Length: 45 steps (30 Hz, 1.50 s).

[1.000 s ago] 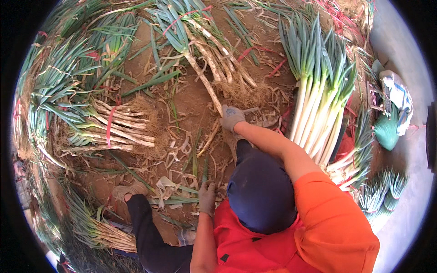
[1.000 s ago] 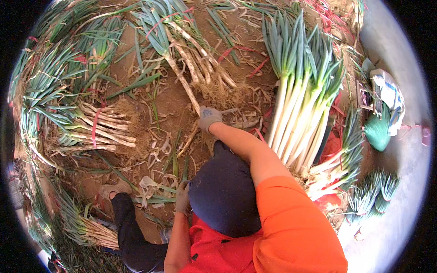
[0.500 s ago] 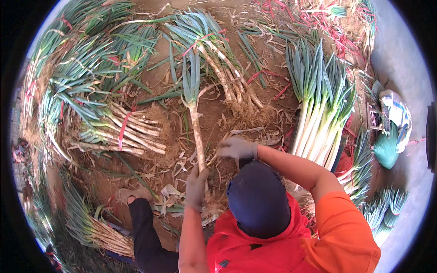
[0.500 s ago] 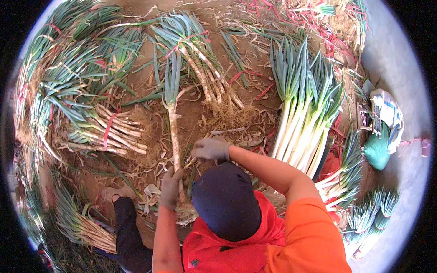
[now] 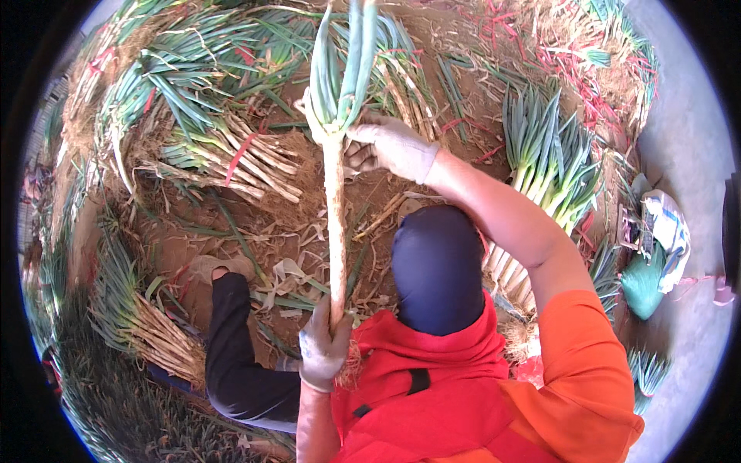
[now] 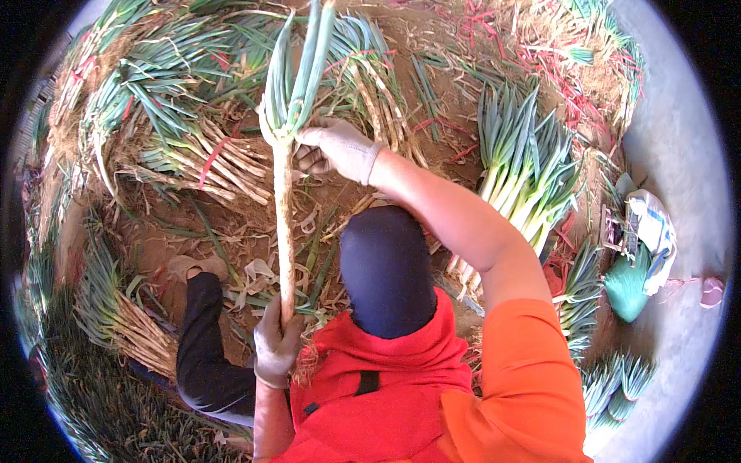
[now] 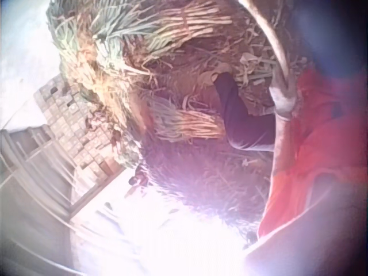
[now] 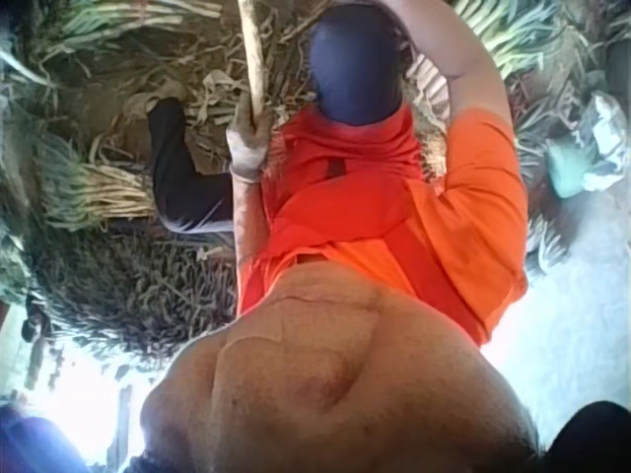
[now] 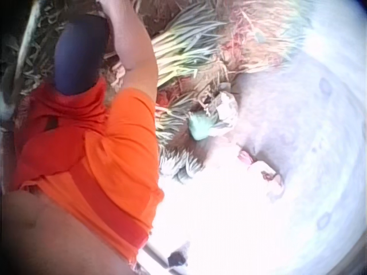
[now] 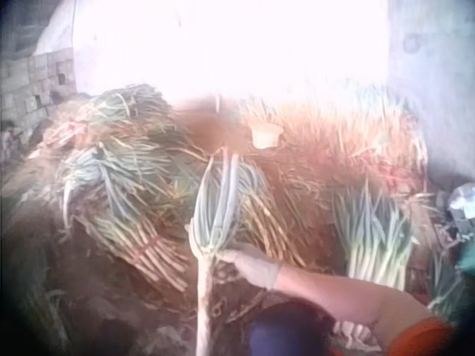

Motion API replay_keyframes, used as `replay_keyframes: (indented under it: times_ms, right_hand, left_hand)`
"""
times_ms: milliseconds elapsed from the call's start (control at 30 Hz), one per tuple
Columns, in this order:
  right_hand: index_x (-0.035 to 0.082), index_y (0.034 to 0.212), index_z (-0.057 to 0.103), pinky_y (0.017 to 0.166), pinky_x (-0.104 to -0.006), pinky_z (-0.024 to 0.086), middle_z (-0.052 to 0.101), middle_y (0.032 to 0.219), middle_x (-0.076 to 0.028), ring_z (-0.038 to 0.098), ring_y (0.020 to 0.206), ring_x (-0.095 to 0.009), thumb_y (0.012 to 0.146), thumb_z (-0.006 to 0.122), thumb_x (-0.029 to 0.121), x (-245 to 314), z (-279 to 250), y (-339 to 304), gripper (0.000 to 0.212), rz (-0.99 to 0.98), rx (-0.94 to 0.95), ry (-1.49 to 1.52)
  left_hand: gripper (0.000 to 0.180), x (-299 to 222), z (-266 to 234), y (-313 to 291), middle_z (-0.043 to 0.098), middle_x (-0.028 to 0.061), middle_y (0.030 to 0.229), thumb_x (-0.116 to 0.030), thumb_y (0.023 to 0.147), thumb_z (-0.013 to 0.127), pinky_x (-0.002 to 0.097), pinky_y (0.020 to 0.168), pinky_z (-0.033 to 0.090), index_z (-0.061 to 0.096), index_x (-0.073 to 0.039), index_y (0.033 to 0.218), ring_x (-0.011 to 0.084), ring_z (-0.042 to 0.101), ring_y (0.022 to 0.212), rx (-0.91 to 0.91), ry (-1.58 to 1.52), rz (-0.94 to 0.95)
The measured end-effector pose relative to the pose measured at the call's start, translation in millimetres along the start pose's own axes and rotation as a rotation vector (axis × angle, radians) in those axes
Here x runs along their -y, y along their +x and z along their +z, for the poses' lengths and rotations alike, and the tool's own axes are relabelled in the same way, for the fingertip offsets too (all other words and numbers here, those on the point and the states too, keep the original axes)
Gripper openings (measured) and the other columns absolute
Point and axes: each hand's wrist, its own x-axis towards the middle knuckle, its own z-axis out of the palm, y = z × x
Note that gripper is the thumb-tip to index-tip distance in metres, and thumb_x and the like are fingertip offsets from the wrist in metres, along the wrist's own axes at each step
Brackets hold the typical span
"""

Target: The person picks up individual leeks from a pile, peels off the outer layers of the white stalks by hand to reveal the clean surface, and then places the cleaned leeks onto another pile.

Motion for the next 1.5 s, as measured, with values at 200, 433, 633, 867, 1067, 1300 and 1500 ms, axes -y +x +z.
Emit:
replay_keyframes:
  times_ms: [200,433,633,867,1067,1300,1500]
  right_hand:
    - [0.005,0.103,0.063,0.059,-0.0268,0.057,0.069,0.086,-0.009,0.066,0.069,-0.013,0.093,0.058,0.011,28.9,49.8,-38.4,0.013,-0.363,0.33,-0.877]
    - [0.001,0.101,0.067,0.064,-0.0273,0.048,0.067,0.082,-0.006,0.06,0.074,-0.011,0.09,0.064,0.027,-9.1,93.4,-72.9,0.028,-0.267,0.941,-0.916]
    - [0.009,0.093,0.059,0.062,-0.0222,0.045,0.052,0.08,0.003,0.05,0.069,-0.007,0.086,0.067,0.048,12.6,5.3,-14.5,0.04,0.021,-0.271,-0.463]
    - [0.008,0.115,0.058,0.074,-0.0393,0.053,0.061,0.094,-0.004,0.061,0.086,-0.019,0.093,0.061,0.036,22.0,7.7,12.4,0.036,-0.147,-0.082,0.154]
    - [0.005,0.116,0.057,0.088,-0.0412,0.052,0.064,0.107,-0.009,0.062,0.099,-0.021,0.094,0.06,0.021,33.4,26.0,19.8,0.028,-0.33,0.022,0.496]
    - [0.005,0.112,0.061,0.076,-0.0305,0.052,0.066,0.102,-0.008,0.064,0.092,-0.019,0.094,0.06,0.022,34.6,54.0,9.7,0.025,-0.376,0.047,0.543]
    - [0.006,0.112,0.062,0.079,-0.0385,0.053,0.066,0.105,-0.008,0.064,0.092,-0.024,0.093,0.062,0.024,39.8,30.1,9.4,0.026,-0.301,-0.134,0.528]
  left_hand:
    - [0.03,-9.3,12.6,39.0,0.052,-0.0009,0.07,-0.012,0.092,0.058,0.0221,0.052,0.039,0.055,0.0,0.119,0.0063,0.048,0.059,0.033,-0.639,-0.197]
    - [0.025,3.3,11.4,59.9,0.058,0.0007,0.077,-0.013,0.089,0.06,0.0222,0.052,0.041,0.059,0.0,0.11,0.0078,0.053,0.063,-0.016,-0.831,-0.131]
    - [0.028,5.7,21.1,24.1,0.054,-0.0005,0.069,-0.009,0.088,0.06,0.024,0.047,0.039,0.058,-0.001,0.114,0.0071,0.048,0.054,-0.041,-0.477,-0.159]
    - [0.039,24.0,49.6,23.1,0.064,0.0223,0.084,-0.011,0.087,0.063,0.0414,0.06,0.05,0.054,-0.003,0.124,0.038,0.064,0.07,-0.309,0.134,0.38]
    - [0.022,10.6,38.3,94.6,0.066,0.0192,0.088,-0.02,0.094,0.06,0.0431,0.068,0.052,0.064,0.0,0.103,0.0352,0.064,0.08,-0.267,0.106,0.457]
    - [0.013,-102.8,18.9,208.3,0.066,0.0032,0.091,-0.01,0.091,0.062,0.027,0.075,0.048,0.064,-0.004,0.102,0.0107,0.057,0.078,-0.385,-0.836,0.224]
    - [0.008,-95.0,44.8,196.8,0.058,-0.0011,0.076,0.002,0.088,0.058,0.0211,0.063,0.043,0.062,-0.005,0.087,0.0079,0.052,0.067,-0.297,-0.909,0.242]
